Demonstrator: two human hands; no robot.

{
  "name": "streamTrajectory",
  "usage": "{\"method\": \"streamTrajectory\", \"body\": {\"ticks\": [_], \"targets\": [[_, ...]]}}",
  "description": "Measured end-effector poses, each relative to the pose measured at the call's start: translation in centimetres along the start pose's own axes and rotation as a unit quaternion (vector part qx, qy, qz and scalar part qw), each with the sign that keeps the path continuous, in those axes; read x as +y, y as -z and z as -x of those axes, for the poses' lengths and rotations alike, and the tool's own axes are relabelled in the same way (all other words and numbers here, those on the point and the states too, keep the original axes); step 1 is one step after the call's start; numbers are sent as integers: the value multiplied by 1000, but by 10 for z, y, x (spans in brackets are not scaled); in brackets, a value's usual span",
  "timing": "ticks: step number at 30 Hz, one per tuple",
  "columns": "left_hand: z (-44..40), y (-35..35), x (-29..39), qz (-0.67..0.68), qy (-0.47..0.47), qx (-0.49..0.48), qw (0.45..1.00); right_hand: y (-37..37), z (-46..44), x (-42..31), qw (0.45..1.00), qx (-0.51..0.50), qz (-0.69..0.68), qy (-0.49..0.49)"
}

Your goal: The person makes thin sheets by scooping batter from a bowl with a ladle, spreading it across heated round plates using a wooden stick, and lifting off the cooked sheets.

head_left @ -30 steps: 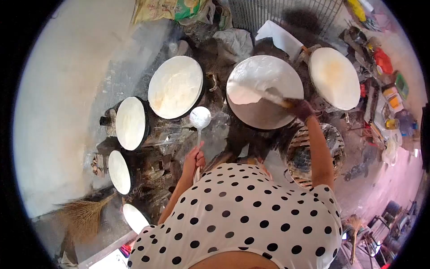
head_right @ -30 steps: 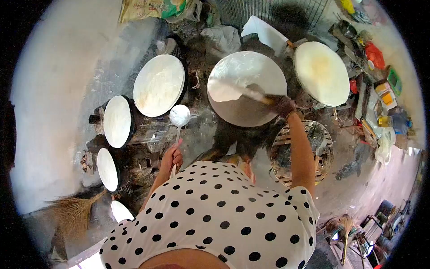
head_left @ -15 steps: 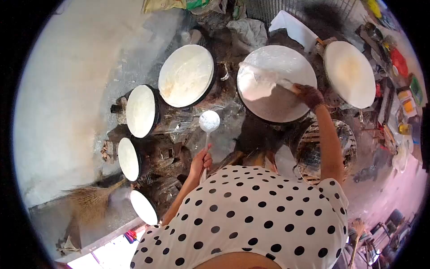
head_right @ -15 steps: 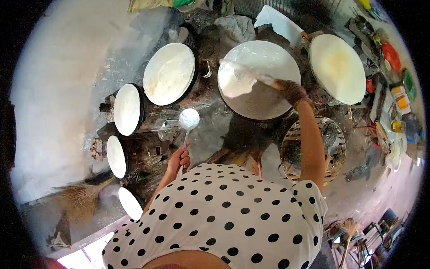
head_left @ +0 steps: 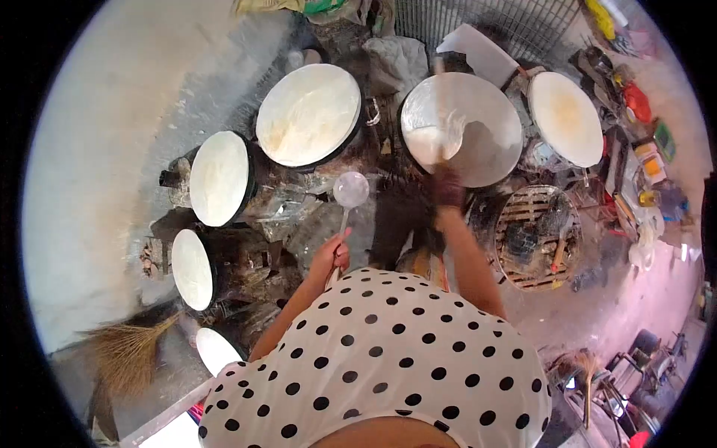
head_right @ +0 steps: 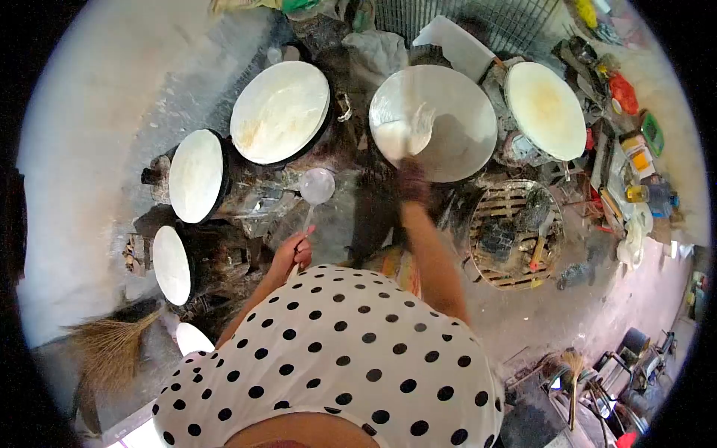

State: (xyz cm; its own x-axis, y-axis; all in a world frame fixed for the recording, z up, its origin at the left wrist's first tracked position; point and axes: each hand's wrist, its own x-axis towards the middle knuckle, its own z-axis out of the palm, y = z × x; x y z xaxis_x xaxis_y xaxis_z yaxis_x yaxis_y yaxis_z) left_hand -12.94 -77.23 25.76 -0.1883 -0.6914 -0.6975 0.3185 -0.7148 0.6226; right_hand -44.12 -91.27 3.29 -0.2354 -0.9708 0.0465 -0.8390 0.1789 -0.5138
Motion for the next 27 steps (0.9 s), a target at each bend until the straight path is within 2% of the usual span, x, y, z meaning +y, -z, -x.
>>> {"method": "streamTrajectory", "body": {"ticks": [1, 2, 4, 8, 11, 14, 17, 21, 24, 27], "targets": [[2, 7, 1, 10, 14, 2, 1000, -6, 6, -50, 980, -2, -147, -132], [3, 16, 1, 21, 28, 5, 999, -15, 11, -84, 952, 14, -220, -211], [11, 31, 2, 27, 35, 11, 999, -22, 30, -99, 925, 37, -268, -266], [22, 75, -4, 50, 26, 8, 998, 2, 82, -48, 864, 102, -361, -335], [32, 103, -10, 61, 4, 5, 998, -18, 69, -51, 825, 130, -410, -367], [50, 108, 0, 31, -16, 16, 999, -41, 42, -113, 896, 96, -290, -322], [52, 124, 0, 43, -12, -4, 999, -39, 48, -128, 924, 70, -242, -288], [41, 135, 2, 47, 16, 10, 999, 8, 97, -81, 921, 71, -218, -314], [25, 142, -5, 90, 36, -20, 995, 40, 121, -44, 907, 67, -215, -357], [23, 120, 2, 74, 20, -15, 997, 26, 121, -3, 860, 74, -322, -390]]}}
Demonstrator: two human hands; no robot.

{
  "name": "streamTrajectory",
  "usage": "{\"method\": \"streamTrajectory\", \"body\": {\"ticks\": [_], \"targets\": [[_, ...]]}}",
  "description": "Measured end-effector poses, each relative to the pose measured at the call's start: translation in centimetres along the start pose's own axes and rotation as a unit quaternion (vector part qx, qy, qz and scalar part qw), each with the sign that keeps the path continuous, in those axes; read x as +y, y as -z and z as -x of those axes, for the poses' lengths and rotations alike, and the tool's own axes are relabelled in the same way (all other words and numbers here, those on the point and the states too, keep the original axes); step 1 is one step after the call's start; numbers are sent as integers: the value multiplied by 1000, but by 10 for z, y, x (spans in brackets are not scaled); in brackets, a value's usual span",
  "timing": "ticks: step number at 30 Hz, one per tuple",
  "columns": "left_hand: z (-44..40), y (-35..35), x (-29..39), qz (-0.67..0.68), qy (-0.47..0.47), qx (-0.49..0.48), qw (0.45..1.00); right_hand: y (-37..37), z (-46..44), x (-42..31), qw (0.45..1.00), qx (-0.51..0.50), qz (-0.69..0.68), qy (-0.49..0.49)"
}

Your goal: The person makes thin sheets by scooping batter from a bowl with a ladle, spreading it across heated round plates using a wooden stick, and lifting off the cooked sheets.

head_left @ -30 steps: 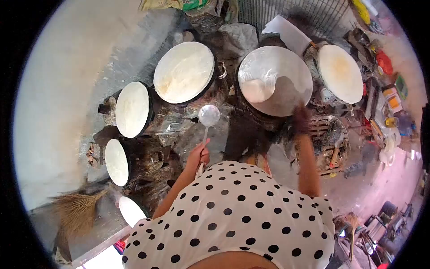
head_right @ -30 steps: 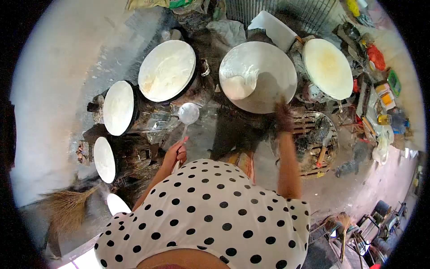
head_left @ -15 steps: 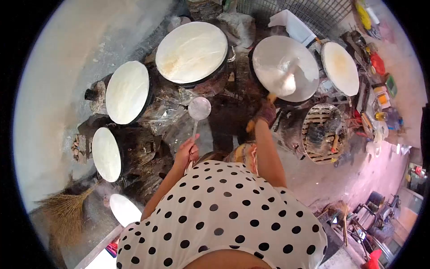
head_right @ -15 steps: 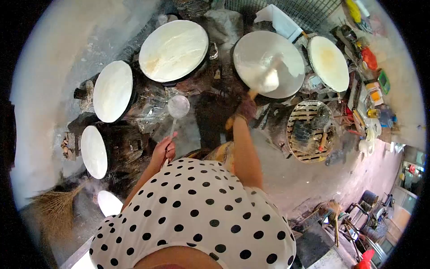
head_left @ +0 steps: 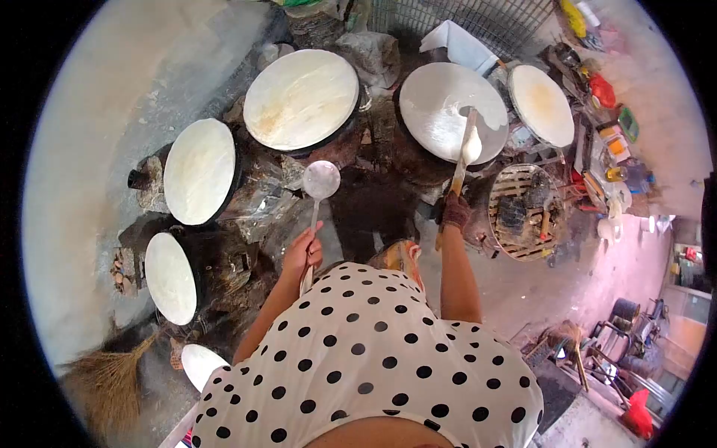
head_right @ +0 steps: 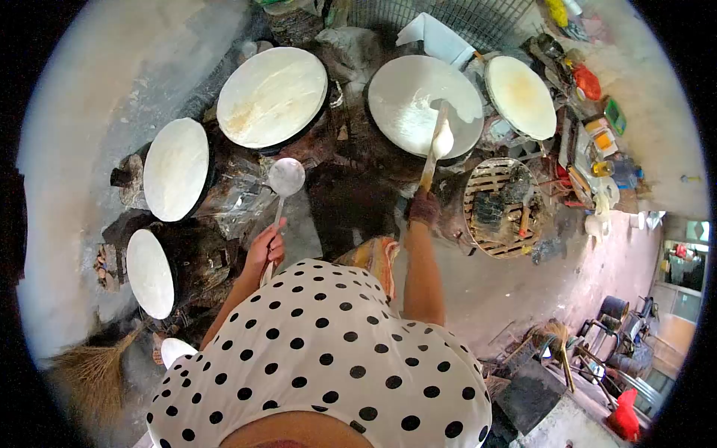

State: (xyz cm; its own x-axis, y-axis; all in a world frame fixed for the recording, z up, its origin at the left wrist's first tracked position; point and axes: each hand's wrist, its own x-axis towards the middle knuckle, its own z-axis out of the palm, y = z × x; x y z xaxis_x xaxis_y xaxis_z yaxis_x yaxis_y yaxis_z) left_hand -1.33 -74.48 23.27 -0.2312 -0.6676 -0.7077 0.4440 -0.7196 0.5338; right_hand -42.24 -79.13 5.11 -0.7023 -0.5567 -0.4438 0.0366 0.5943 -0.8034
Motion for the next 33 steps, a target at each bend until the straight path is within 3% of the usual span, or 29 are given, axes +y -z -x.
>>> {"method": "streamTrajectory", "body": {"ticks": [5, 8, 11, 14, 16, 17, 18, 20, 22, 23, 24, 26, 29, 31, 32, 33], "targets": [[-13, -28, 3, -30, 19, -9, 999, -25, 22, -21, 966, -99, 198, 132], [-22, -45, 6, -32, 19, -39, 999, 27, -3, 2, 930, -144, 267, 209], [-22, -76, 9, -24, 6, -37, 999, 85, -56, 30, 912, -113, 267, 291], [-31, -93, 8, -3, -1, -47, 999, 110, -99, 22, 951, -88, 167, 247], [-40, -102, 4, -8, -3, -52, 999, 107, -113, -7, 989, -88, 118, -14], [-44, -106, 2, -10, -6, -57, 998, 100, -105, -19, 989, -87, 117, -18], [-47, -113, 0, -12, -3, -56, 998, 91, -93, -34, 972, -102, 171, 128], [-51, -127, -2, -35, -10, -50, 998, 81, -71, -46, 930, -117, 220, 269], [-56, -133, -5, -50, -13, -53, 997, 86, -47, -41, 883, -215, 369, 196], [-58, -137, -5, -63, -17, -58, 996, 94, -61, -20, 884, -213, 367, 197], [-61, -141, -5, -65, -20, -61, 996, 105, -95, 19, 851, -217, 412, 242], [-60, -146, -7, -48, -16, -46, 998, 129, -129, 33, 816, -220, 454, 283], [-66, -153, -9, -6, 1, -33, 999, 150, -172, -26, 819, -223, 484, 212], [-68, -155, -11, -2, -4, -41, 999, 143, -191, -57, 953, -138, 269, 0], [-68, -155, -10, 2, -9, -46, 999, 142, -177, -81, 954, -138, 267, 2], [-68, -155, -10, 1, -10, -47, 999, 141, -151, -119, 919, -142, 349, 121]]}}
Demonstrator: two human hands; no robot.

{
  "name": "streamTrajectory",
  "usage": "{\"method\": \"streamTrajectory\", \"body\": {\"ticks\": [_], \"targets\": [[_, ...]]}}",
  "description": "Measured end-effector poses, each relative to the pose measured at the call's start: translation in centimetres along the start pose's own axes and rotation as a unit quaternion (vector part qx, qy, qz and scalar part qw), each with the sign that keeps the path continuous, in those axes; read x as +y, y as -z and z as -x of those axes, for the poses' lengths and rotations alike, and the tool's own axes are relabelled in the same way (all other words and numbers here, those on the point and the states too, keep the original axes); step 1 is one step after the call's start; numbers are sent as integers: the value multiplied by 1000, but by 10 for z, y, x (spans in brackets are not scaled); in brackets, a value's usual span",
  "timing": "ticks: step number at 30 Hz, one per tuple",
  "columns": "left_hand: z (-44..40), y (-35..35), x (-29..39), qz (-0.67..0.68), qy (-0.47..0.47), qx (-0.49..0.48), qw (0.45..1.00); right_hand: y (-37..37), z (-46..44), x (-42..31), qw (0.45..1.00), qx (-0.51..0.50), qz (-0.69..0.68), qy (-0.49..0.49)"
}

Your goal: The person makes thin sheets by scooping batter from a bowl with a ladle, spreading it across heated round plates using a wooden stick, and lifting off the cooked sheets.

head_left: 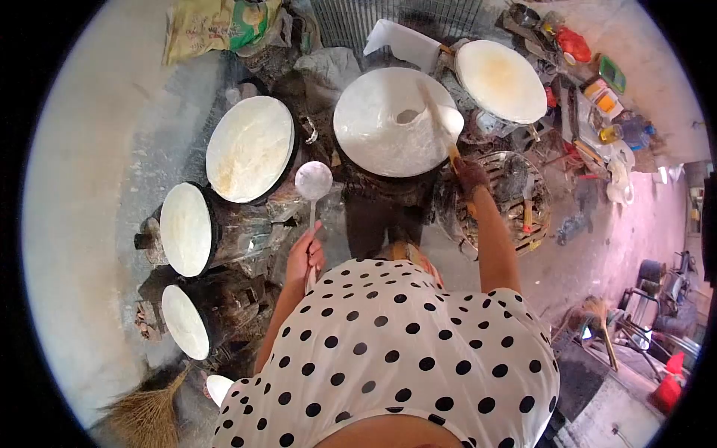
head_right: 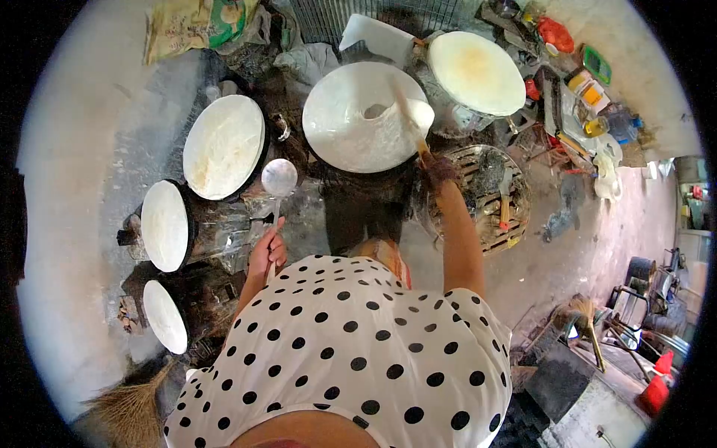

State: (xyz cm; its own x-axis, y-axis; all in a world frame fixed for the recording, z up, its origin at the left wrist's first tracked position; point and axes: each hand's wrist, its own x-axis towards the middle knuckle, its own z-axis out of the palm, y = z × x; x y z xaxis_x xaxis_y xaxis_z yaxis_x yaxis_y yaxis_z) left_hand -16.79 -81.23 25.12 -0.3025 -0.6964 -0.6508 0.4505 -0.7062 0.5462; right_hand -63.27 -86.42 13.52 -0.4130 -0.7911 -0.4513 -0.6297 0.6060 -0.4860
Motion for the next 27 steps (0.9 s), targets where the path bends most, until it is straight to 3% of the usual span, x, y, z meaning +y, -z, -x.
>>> {"method": "streamTrajectory", "body": {"ticks": [2, 3, 6, 7, 10, 11, 13, 14, 15, 16, 18, 20, 21, 26, 27], "targets": [[0, -2, 1, -7, 1, 10, 1000, -4, 4, -11, 989, 24, 103, 103], [1, -2, 1, -8, -2, 9, 1000, -28, -3, 2, 978, 12, -52, 201], [4, 2, 2, -20, -31, -20, 999, -52, 34, -5, 961, 88, -165, 203], [4, 6, 1, -19, -31, -20, 999, -95, 19, 15, 947, 105, -286, 105], [2, 15, -2, -29, -11, -3, 1000, -74, 72, -57, 983, 120, -111, -83], [3, 16, -3, -39, 6, 10, 999, -106, 57, -42, 963, 179, -139, 146], [4, 14, -2, -50, 17, 6, 999, -106, 44, -45, 951, 71, -188, 235], [4, 12, 1, -59, 24, -2, 998, -102, 44, -38, 951, 74, -189, 234], [6, 5, 5, -75, 30, -7, 997, -90, 46, -33, 962, 131, -183, 155], [6, 3, 6, -73, 29, -9, 997, -87, 51, -32, 954, 104, -267, 85], [6, 1, 6, -122, 13, -33, 992, -79, 65, -34, 892, 85, -439, -67], [-1, -7, 7, -141, 8, -35, 989, -102, 59, -25, 951, 106, -279, 85], [-8, -7, 6, -159, 31, -40, 986, -98, 48, -24, 965, 90, -222, 103], [-70, -28, 18, -277, 38, -100, 955, -93, 0, -8, 956, 229, -134, 124], [-89, -31, 20, -293, 36, -90, 951, -84, 11, -14, 978, 143, -133, 80]]}}
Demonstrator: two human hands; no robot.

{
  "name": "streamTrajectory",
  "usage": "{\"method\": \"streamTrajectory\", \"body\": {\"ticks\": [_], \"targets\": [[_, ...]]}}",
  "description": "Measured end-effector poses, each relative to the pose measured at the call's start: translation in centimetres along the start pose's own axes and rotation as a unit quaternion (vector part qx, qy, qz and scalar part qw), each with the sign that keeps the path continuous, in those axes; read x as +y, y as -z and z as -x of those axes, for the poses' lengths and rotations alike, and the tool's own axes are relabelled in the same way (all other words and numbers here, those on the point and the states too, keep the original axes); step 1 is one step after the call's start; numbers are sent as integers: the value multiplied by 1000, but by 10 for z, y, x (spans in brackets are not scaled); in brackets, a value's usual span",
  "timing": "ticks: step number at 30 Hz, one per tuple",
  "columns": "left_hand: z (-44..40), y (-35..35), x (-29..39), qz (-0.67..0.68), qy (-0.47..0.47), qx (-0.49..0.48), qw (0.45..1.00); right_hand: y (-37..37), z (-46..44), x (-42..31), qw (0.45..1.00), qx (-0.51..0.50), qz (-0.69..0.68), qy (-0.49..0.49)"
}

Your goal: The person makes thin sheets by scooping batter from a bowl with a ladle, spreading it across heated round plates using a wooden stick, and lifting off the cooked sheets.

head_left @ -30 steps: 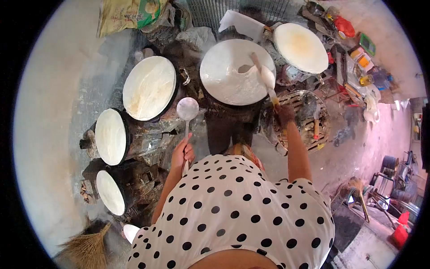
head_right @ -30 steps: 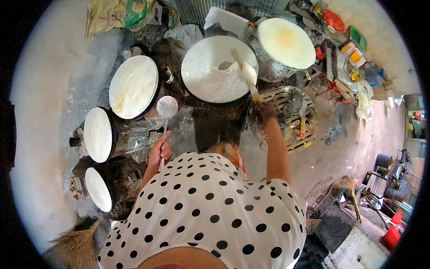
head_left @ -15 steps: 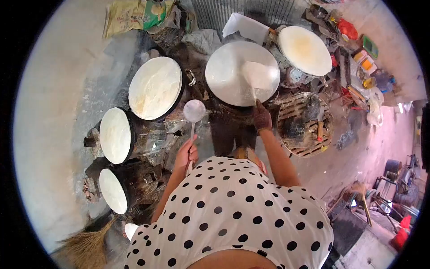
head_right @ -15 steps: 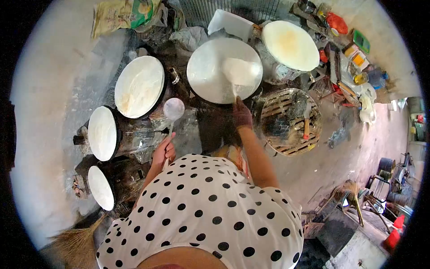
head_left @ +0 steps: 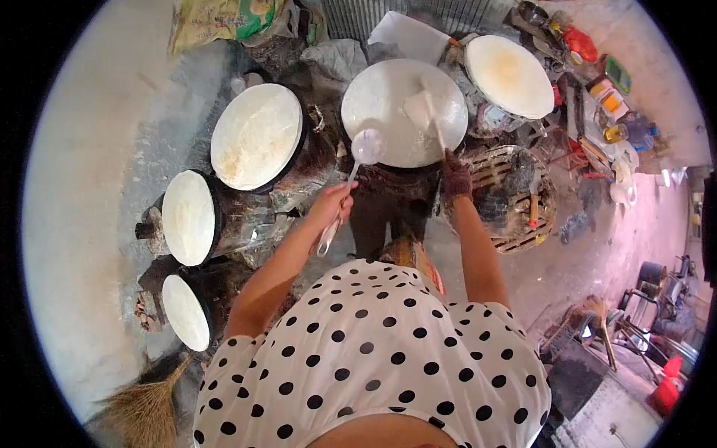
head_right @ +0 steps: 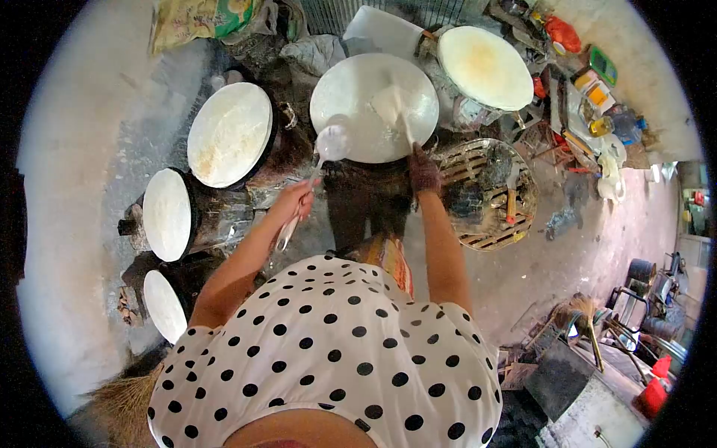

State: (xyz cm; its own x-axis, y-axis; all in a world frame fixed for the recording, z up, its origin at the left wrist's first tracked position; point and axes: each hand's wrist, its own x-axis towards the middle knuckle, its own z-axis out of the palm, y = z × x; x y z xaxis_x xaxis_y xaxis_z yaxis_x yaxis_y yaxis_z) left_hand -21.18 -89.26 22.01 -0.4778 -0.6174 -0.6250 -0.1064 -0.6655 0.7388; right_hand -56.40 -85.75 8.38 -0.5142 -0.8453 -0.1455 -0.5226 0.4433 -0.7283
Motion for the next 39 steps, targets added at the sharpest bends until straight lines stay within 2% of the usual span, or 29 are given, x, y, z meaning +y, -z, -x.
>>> {"method": "streamTrajectory", "body": {"ticks": [1, 3, 5, 6, 8, 10, 11, 12, 13, 14, 15, 16, 17, 19, 20, 21, 23, 25, 27, 28, 29, 31, 33, 34, 36, 37, 39], "targets": [[-20, 0, 5, -15, 1, 9, 1000, 8, 7, -5, 995, -81, 4, -56], [-44, -14, 27, -34, -7, 34, 999, 21, 34, 9, 977, -18, 33, 210], [-68, -25, 43, -53, -14, 61, 997, 42, 48, 2, 983, -100, 155, 23], [-79, -29, 48, -48, -24, 65, 996, 65, 72, -37, 989, -17, 139, 52], [-87, -47, 51, -15, -34, 94, 995, 46, 85, -46, 998, 36, 50, 33], [-98, -61, 43, -22, -37, 111, 993, -5, 82, -41, 996, -23, -39, -82], [-105, -68, 37, -33, -42, 123, 991, -29, 81, -43, 992, -53, -38, -109], [-118, -75, 24, -13, -53, 146, 988, -60, 80, -34, 999, 14, 5, 42], [-116, -81, 24, -10, -54, 148, 987, -66, 76, -33, 991, 45, 25, 120], [-110, -89, 31, 75, -57, 139, 986, -71, 73, -33, 976, 80, 49, 195], [-103, -97, 40, 160, -59, 128, 977, -63, 68, -40, 987, -16, -121, 104], [-90, -94, 54, 106, -30, 151, 982, -49, 60, -45, 974, -65, -207, 62], [-74, -73, 56, 205, -32, 20, 978, -34, 52, -51, 952, -105, -287, 12], [-36, -62, 57, 299, -31, -102, 948, 0, 46, -41, 962, 34, -209, 172], [-10, -70, 66, 298, -67, -78, 949, 4, 44, -30, 962, 27, -212, 168], [4, -75, 70, 300, -108, -55, 946, 10, 38, -22, 990, -25, -20, 137], [-1, -74, 74, 271, -116, -48, 954, 8, 23, -17, 975, -75, 176, 115], [-1, -74, 80, 329, -59, -80, 939, 10, 28, -36, 946, -238, 96, 198], [15, -74, 82, 325, -33, -46, 944, -25, 8, 13, 945, -242, -79, 206], [27, -71, 82, 318, -10, -14, 948, -5, 14, 1, 967, -130, 79, 205], [42, -68, 81, 326, -18, 3, 945, 14, 25, -15, 952, -13, 231, 201], [79, -58, 77, 294, 48, 67, 952, 28, 42, -41, 959, -93, 232, 132], [119, -45, 67, 295, 27, 74, 952, 51, 44, -88, 890, -264, 344, 143], [137, -39, 59, 288, 21, 57, 956, 22, 33, -39, 893, -161, 395, 143], [163, -25, 33, 359, -20, 68, 930, -26, -5, 18, 884, -57, 437, 156], [173, -18, 21, 419, -45, 62, 905, -36, -17, 19, 875, -55, 409, 254], [176, -1, 15, 436, -57, 90, 894, -53, -45, 0, 830, -37, 341, 441]]}}
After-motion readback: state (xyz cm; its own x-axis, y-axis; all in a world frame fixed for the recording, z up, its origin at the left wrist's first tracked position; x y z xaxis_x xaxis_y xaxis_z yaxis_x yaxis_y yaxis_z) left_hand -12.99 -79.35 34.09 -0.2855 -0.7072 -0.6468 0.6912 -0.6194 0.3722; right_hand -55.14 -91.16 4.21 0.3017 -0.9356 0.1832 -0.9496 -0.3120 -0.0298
